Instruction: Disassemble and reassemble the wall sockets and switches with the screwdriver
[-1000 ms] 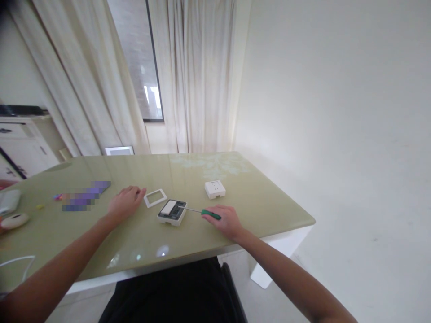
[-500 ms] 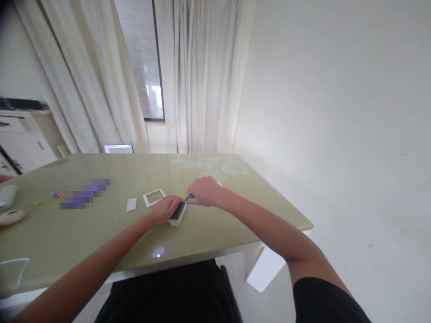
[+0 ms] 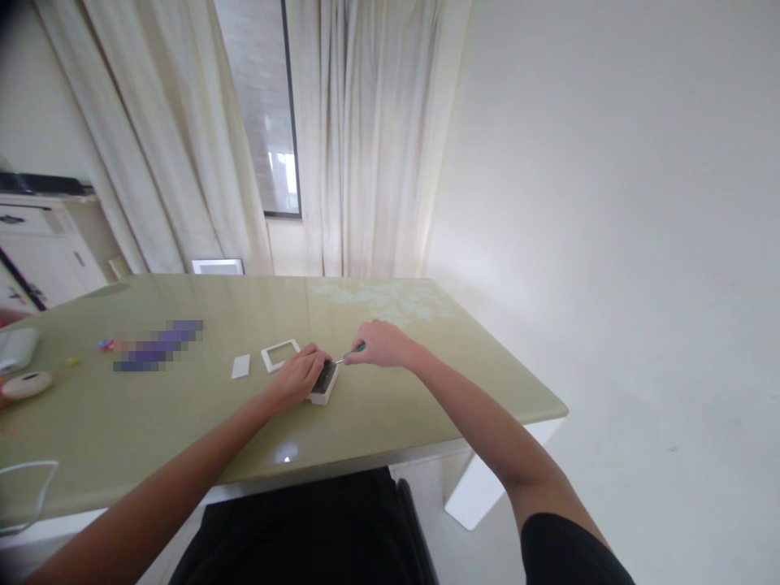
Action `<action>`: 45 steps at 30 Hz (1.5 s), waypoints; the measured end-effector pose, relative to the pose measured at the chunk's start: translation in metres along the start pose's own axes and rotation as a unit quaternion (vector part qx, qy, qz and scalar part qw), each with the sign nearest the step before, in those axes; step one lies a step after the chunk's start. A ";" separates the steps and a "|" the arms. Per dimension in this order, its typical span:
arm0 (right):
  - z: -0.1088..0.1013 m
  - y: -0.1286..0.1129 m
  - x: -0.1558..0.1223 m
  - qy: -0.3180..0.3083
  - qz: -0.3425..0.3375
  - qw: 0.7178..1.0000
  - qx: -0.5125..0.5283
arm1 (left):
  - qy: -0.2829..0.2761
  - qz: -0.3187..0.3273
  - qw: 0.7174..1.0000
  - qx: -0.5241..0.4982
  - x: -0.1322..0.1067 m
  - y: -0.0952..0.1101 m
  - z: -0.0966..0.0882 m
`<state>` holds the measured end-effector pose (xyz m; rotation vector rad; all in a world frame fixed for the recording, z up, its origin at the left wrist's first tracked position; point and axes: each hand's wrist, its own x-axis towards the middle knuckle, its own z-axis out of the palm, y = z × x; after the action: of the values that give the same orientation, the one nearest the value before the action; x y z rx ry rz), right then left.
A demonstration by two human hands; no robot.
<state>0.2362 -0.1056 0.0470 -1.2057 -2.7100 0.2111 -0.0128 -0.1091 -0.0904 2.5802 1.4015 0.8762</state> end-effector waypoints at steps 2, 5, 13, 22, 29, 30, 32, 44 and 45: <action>0.010 0.013 -0.006 0.000 0.006 0.999 0.052 | 0.004 0.001 1.000 0.000 0.000 -0.002 0.001; 0.025 0.026 -0.015 0.009 0.015 0.992 0.122 | 0.010 0.002 1.000 0.002 0.000 -0.003 0.002; 0.053 0.034 -0.032 0.040 0.049 0.977 0.203 | 0.021 -0.002 1.000 0.013 -0.001 0.001 0.000; 0.024 0.010 -0.021 0.043 0.038 0.995 0.086 | 0.061 -0.032 0.997 0.038 -0.007 0.008 -0.002; 0.001 0.001 0.008 0.009 0.027 0.997 0.072 | 0.067 -0.019 0.997 0.020 -0.006 0.009 -0.005; 0.002 0.004 0.008 -0.001 0.025 0.996 0.087 | 0.069 -0.019 0.997 0.016 -0.006 0.009 -0.005; 0.010 0.011 0.003 -0.012 0.028 0.992 0.123 | 0.073 -0.017 0.997 0.009 -0.006 0.008 -0.004; 0.087 0.031 -0.041 0.058 0.087 0.948 0.300 | 0.116 -0.023 0.993 -0.004 -0.010 0.014 -0.006; 0.092 0.030 -0.043 0.067 0.087 0.945 0.309 | 0.121 -0.027 0.992 -0.005 -0.011 0.014 -0.007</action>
<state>0.2670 -0.1237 -0.0525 -1.1908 -2.1567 0.8877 -0.0102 -0.1270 -0.0851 2.4834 1.5119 1.2166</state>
